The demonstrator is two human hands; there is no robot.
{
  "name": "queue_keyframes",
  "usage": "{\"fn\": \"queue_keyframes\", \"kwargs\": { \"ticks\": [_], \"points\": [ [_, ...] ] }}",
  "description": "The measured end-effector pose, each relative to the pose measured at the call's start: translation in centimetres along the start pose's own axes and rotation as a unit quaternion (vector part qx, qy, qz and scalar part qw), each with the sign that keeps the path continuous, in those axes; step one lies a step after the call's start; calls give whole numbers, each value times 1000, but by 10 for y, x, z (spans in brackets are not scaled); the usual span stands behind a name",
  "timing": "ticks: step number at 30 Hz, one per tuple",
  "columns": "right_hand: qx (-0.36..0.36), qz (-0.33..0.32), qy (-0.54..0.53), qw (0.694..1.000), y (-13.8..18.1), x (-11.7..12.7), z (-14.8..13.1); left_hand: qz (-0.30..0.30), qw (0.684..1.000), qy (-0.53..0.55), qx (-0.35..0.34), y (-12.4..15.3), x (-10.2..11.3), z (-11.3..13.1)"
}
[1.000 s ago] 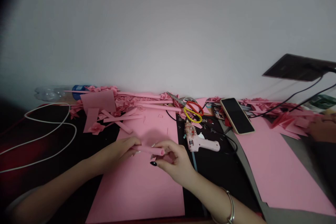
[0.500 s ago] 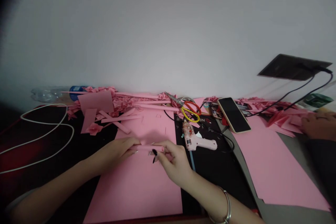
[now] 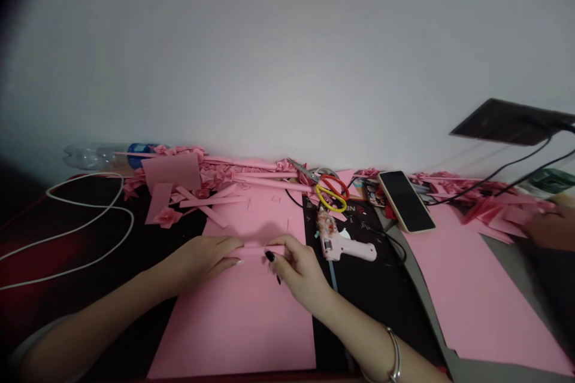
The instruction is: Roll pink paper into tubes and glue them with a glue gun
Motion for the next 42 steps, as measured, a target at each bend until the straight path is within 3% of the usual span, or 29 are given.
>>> {"fn": "queue_keyframes", "kwargs": {
  "ticks": [7, 15, 21, 24, 33, 39, 42],
  "points": [
    [3, 1, 9, 1000, -2, 1, 3, -6, 1000, 17, -2, 0, -2, -1],
    [47, -6, -35, 998, 2, -1, 0, 38, 997, 67, -17, 3, -3, -4],
    [191, 95, 4, 977, 10, 3, 2, 58, 982, 177, -33, 4, -2, -10],
    [248, 111, 36, 962, 13, 5, -2, 66, 976, 204, -43, 5, -3, -11],
    [237, 131, 143, 952, 14, 10, -11, 45, 983, 177, -20, 4, -2, -12],
    [264, 110, 141, 948, 8, 13, -15, 27, 988, 149, -21, 6, 1, -12],
    [220, 108, 103, 964, 6, 12, -16, 12, 994, 107, -13, 6, 2, -10]
  ]
}}
Point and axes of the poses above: each hand's wrist, its own y-axis away from the middle knuckle, its own x-axis out of the back of the hand, z = x × y, the point moved 1 cm from there along -y, towards the middle knuckle, and after that the axes turned 12 degrees about -x, right-handed, at the moved point
